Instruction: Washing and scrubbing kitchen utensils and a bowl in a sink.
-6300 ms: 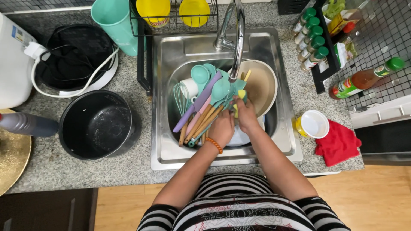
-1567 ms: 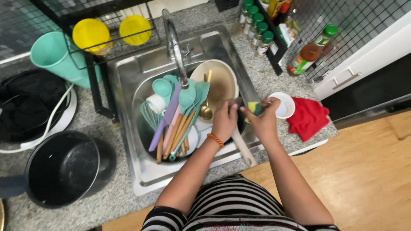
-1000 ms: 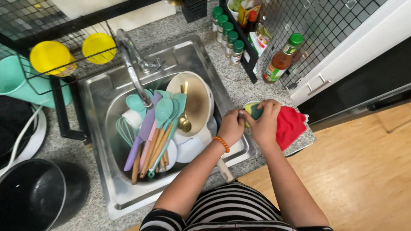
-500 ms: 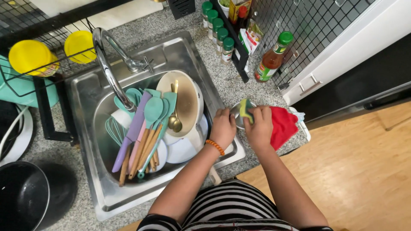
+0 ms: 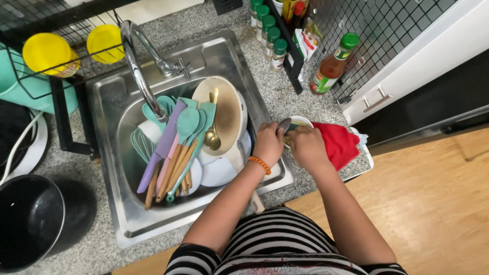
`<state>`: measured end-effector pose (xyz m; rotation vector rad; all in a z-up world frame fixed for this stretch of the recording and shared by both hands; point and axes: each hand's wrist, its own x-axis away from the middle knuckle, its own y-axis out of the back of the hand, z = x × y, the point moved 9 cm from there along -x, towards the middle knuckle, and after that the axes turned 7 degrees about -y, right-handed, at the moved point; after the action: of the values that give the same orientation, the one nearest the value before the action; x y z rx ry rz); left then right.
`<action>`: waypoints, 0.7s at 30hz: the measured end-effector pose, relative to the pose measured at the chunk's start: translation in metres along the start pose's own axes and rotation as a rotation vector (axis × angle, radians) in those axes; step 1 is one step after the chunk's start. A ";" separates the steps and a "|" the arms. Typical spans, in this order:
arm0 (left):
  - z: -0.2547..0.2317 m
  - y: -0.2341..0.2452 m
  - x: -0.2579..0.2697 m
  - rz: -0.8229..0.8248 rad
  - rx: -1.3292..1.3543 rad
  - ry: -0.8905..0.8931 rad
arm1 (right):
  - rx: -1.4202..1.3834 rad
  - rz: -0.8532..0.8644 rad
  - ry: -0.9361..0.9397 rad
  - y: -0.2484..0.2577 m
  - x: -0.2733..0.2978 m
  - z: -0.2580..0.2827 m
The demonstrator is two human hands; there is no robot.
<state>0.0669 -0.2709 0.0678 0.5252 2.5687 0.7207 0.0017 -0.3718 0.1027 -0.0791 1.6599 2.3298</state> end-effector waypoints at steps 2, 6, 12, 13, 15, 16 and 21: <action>0.004 0.001 0.001 -0.011 0.015 -0.004 | -0.058 -0.004 -0.019 0.007 -0.002 0.000; 0.012 0.007 0.001 -0.034 0.035 0.017 | -0.282 -0.066 -0.077 0.028 -0.003 0.004; 0.025 0.032 0.014 -0.008 0.322 0.248 | -0.243 -0.249 -0.059 0.058 -0.009 0.048; 0.026 0.040 0.016 -0.016 0.321 0.250 | -0.245 -0.247 -0.052 0.056 -0.011 0.058; 0.035 0.058 0.024 -0.081 0.469 0.328 | -0.294 -0.258 0.018 0.056 -0.014 0.084; 0.039 0.070 0.026 -0.092 0.464 0.327 | -0.299 -0.258 0.029 0.051 -0.016 0.095; 0.098 0.106 0.054 -0.225 0.696 0.537 | -0.470 -0.145 0.090 0.024 -0.026 0.158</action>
<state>0.0943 -0.1224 0.0352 0.2408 3.3016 -0.1706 0.0392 -0.2368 0.1839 -0.3883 1.0652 2.5796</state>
